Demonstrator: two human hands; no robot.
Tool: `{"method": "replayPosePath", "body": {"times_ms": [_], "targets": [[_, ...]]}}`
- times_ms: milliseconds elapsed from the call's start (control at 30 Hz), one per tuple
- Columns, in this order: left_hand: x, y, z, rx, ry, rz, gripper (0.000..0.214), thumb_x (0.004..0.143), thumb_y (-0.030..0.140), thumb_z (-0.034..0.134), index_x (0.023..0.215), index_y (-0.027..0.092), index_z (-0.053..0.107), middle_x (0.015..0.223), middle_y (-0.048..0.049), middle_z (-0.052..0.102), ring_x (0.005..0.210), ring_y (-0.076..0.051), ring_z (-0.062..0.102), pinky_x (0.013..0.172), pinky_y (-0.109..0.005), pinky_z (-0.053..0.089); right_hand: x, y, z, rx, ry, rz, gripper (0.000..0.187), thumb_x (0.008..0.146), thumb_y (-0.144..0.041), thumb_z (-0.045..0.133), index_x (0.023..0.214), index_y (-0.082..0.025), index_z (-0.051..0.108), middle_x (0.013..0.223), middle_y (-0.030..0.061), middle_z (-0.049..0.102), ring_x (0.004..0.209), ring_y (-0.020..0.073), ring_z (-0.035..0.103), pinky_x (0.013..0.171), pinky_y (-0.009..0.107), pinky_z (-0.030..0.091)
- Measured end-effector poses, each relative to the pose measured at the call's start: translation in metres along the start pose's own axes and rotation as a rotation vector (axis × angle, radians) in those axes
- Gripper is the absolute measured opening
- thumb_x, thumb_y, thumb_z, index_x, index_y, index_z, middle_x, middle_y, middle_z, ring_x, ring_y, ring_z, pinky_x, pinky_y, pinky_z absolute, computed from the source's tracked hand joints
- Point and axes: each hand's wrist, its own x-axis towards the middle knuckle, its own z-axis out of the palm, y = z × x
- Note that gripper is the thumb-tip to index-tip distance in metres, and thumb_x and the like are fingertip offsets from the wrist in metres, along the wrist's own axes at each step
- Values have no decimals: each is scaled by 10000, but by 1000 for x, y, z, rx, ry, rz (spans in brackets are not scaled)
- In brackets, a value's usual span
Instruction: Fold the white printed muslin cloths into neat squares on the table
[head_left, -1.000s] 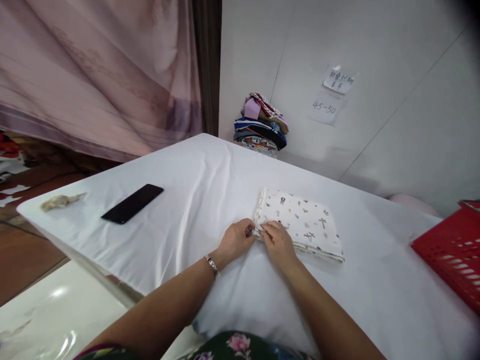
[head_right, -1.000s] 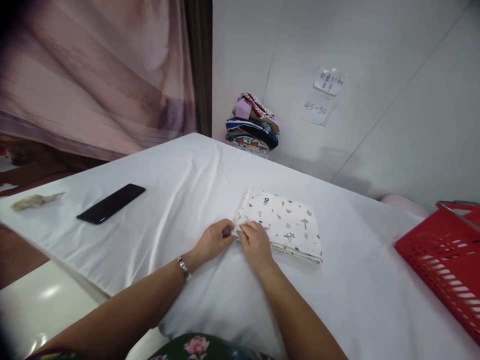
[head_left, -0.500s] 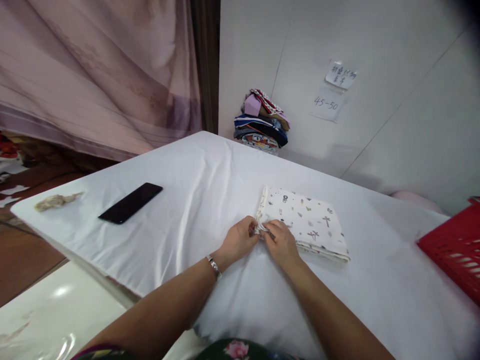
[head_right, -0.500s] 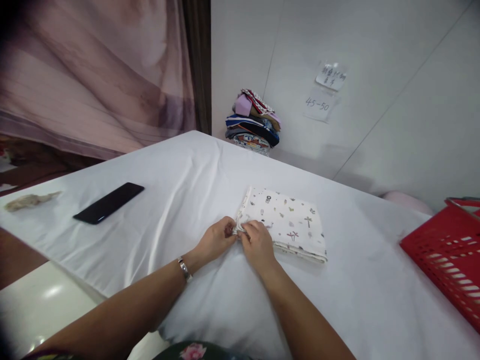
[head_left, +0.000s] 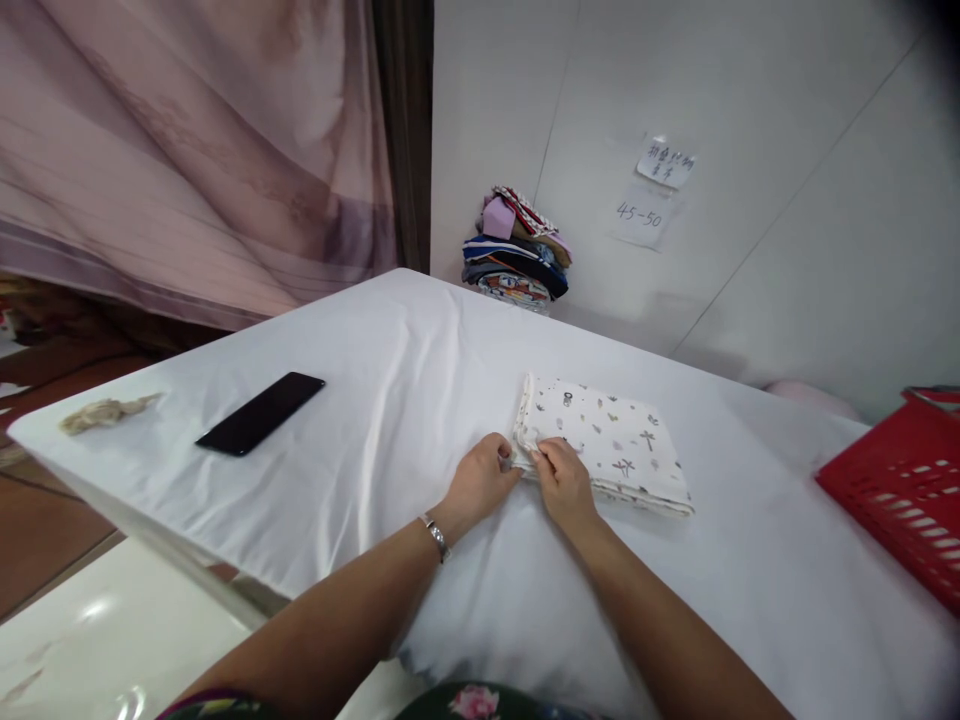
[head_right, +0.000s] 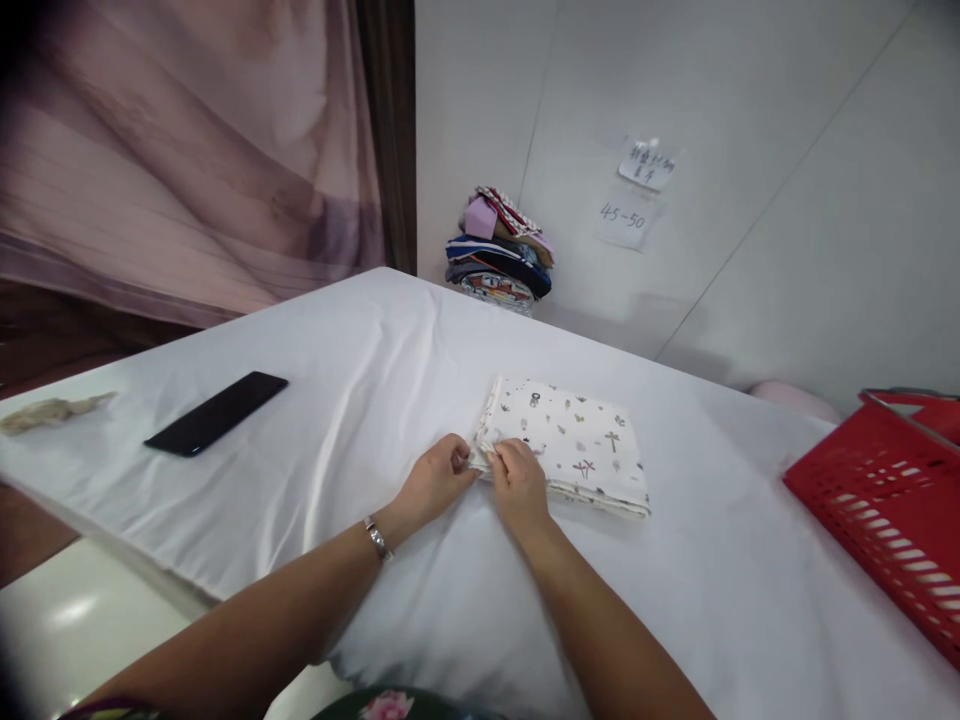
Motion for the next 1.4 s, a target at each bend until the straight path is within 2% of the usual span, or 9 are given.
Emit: {"method": "replayPosePath", "body": {"times_ms": [200,367,500,667,833,967,1133,1400], "targets": [[0,0,-1,-13,20,28,126,697,218,587,811,194,538,743,10,571,709,-137,550,648,-252,423,-1,-6,-1,-56,1,-64,199,899,-219,388,868,-194,583,863,69,583,838,196,519,759,333,428],[-1,-2,-2,-39,25,45,156,692,180,566,847,190,552,713,19,562,672,-126,540,641,-246,420,-1,-9,0,-128,-69,-101,172,887,-222,423,864,-195,591,853,67,586,825,201,518,745,337,423],[0,-5,-1,-64,5,61,169,693,163,548,859,191,553,695,23,558,654,-123,534,628,-243,414,-1,-9,-1,-136,-102,-80,100,848,-242,505,876,-194,588,885,67,592,852,209,521,758,338,423],[0,-5,-2,-101,-29,63,167,697,148,537,858,189,556,698,22,572,660,-121,547,636,-240,423,2,-10,-2,-118,-130,-39,70,840,-226,516,843,-200,580,867,53,592,842,200,521,760,327,421],[0,-2,-4,-68,-23,51,131,705,179,559,835,190,555,700,24,573,647,-120,539,618,-237,416,2,-7,0,-76,-63,-12,136,870,-226,455,788,-205,562,788,39,571,777,184,517,711,308,419],[0,-3,-5,-35,-20,67,19,720,199,540,732,185,547,665,21,565,626,-119,518,590,-236,389,-2,-5,-2,-45,4,-47,160,890,-230,411,829,-199,555,823,52,565,797,185,516,729,312,424],[1,-3,-6,-15,-47,86,95,725,189,504,638,185,542,606,26,550,591,-111,495,558,-228,365,-4,-7,-6,-170,-109,-174,188,894,-220,392,861,-190,574,850,77,567,811,206,500,727,332,414],[1,-2,-8,-5,-56,75,79,710,174,508,660,186,568,624,23,575,595,-113,513,573,-229,378,-5,-4,-6,-193,-167,-200,149,838,-216,488,951,-175,576,930,88,567,868,219,500,762,347,420]]}}
